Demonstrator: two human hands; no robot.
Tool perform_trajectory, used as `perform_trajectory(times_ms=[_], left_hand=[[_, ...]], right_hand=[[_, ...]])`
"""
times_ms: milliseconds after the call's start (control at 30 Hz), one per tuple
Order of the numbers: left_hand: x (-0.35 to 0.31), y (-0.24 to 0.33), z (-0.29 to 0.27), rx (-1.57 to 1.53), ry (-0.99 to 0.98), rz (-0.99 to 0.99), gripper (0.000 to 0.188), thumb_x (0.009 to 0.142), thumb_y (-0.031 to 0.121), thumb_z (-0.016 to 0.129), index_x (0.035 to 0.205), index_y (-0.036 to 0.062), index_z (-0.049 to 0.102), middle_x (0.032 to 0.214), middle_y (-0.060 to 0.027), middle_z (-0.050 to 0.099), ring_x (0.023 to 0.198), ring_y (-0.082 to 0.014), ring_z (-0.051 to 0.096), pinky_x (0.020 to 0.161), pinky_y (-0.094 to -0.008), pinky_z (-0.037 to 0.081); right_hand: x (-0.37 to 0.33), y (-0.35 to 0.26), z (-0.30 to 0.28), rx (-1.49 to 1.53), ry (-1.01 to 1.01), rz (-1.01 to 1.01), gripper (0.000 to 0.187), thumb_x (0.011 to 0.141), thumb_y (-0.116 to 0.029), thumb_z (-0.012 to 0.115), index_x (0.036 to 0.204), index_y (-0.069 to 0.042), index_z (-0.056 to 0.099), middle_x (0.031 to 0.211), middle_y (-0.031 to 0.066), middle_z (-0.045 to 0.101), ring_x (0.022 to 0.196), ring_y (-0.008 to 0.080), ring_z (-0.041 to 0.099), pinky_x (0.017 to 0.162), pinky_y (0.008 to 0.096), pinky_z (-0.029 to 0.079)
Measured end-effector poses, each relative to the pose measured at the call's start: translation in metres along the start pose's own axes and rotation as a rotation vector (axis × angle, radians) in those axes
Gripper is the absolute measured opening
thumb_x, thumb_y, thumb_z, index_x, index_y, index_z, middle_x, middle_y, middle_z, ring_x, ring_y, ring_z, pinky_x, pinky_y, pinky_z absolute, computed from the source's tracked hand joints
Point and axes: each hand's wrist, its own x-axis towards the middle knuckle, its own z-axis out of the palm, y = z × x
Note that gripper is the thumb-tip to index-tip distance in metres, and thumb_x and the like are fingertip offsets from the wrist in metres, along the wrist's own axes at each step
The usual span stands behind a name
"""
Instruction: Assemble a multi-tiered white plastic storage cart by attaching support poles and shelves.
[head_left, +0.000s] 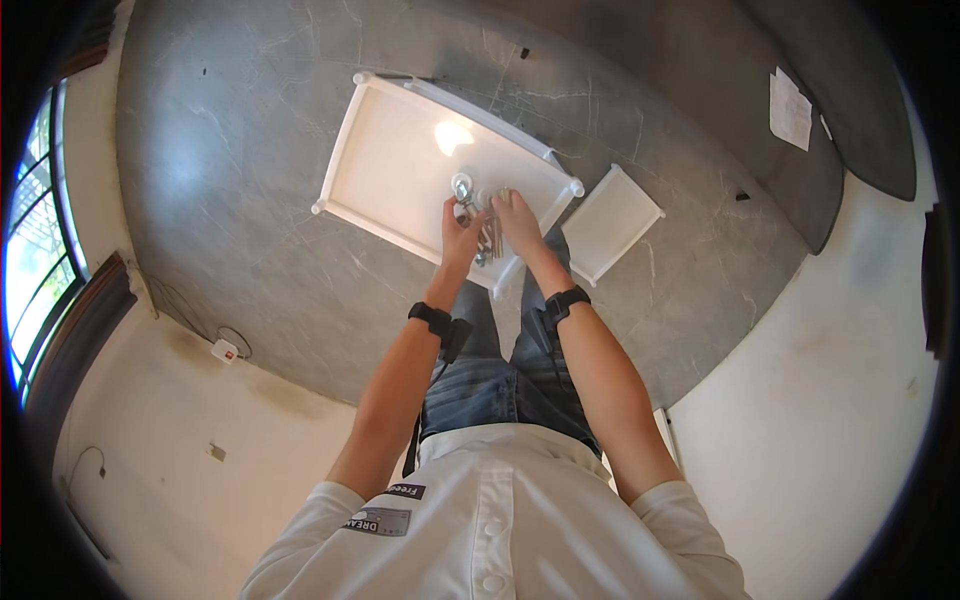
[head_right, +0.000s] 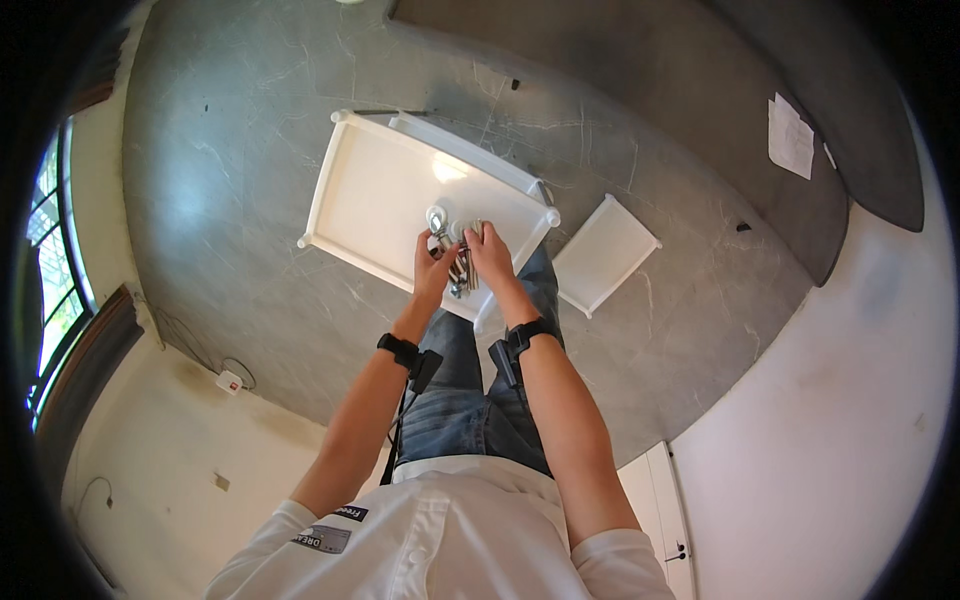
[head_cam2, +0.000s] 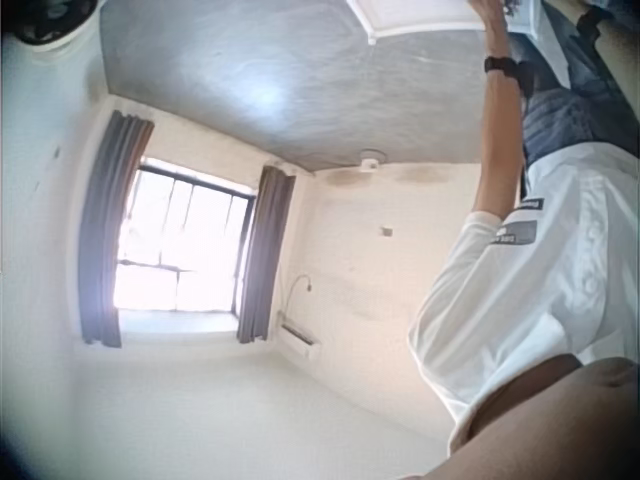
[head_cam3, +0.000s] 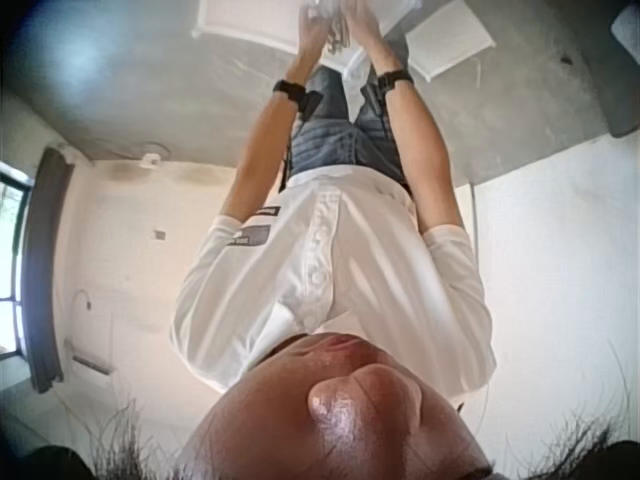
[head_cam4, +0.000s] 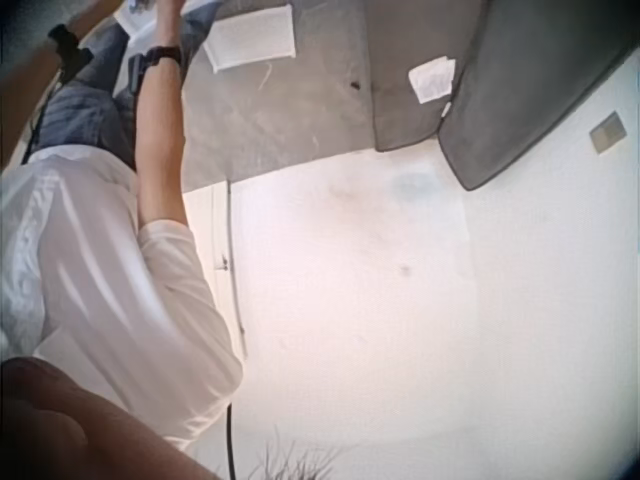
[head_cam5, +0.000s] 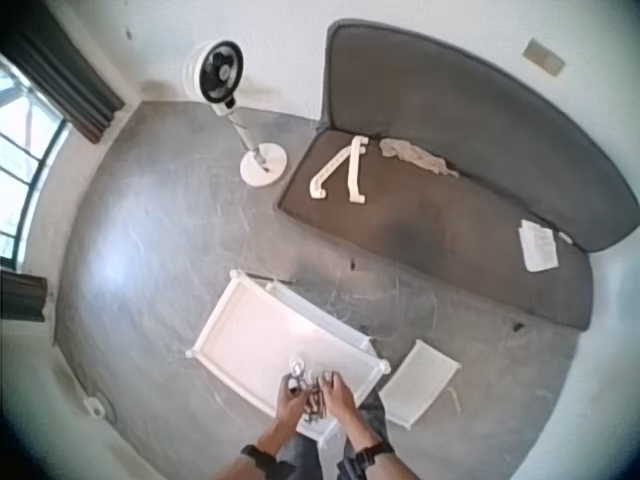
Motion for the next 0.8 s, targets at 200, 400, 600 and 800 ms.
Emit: perform_trajectory(times_ms=[200, 400, 600, 800], left_hand=[[-0.029, 0.033, -0.001, -0.014, -0.025, 0.082, 0.045, 0.085, 0.004, 0.060, 0.125, 0.0060, 0.037, 0.089, -0.0085, 0.061, 0.080, -0.0139, 0.062, 0.058, -0.0232, 0.044], [-0.066, 0.070, 0.005, -0.016, -0.056, 0.130, 0.044, 0.087, 0.002, 0.057, 0.125, 0.0053, 0.035, 0.093, -0.0118, 0.062, 0.082, -0.0185, 0.065, 0.062, -0.0266, 0.051], [-0.110, 0.098, 0.002, -0.063, -0.125, 0.205, 0.042, 0.088, 0.003, 0.055, 0.125, 0.0047, 0.035, 0.096, -0.0153, 0.064, 0.078, -0.0189, 0.064, 0.063, -0.0278, 0.051], [-0.143, 0.109, -0.019, 0.028, -0.199, 0.221, 0.040, 0.088, 0.004, 0.056, 0.124, 0.0046, 0.038, 0.090, -0.0134, 0.064, 0.072, -0.0172, 0.063, 0.061, -0.0281, 0.050]], right_hand=[[-0.009, -0.014, -0.007, 0.131, -0.167, -0.013, 0.048, 0.082, -0.035, 0.063, 0.113, -0.002, 0.050, 0.094, 0.0188, 0.064, 0.090, 0.0335, 0.062, 0.077, 0.0378, 0.048], [-0.023, -0.049, -0.035, 0.395, -0.241, -0.060, 0.040, 0.081, -0.030, 0.066, 0.104, 0.001, 0.055, 0.087, 0.0124, 0.065, 0.080, 0.0206, 0.063, 0.073, 0.0327, 0.049], [-0.052, -0.103, -0.099, 0.307, -0.340, -0.091, 0.039, 0.080, -0.032, 0.069, 0.098, 0.001, 0.060, 0.078, 0.0064, 0.065, 0.072, 0.0116, 0.060, 0.064, 0.0236, 0.046], [-0.039, -0.076, -0.179, 0.292, -0.119, -0.049, 0.043, 0.081, -0.039, 0.067, 0.100, 0.000, 0.061, 0.075, 0.0057, 0.066, 0.069, 0.0098, 0.059, 0.061, 0.0234, 0.046]])
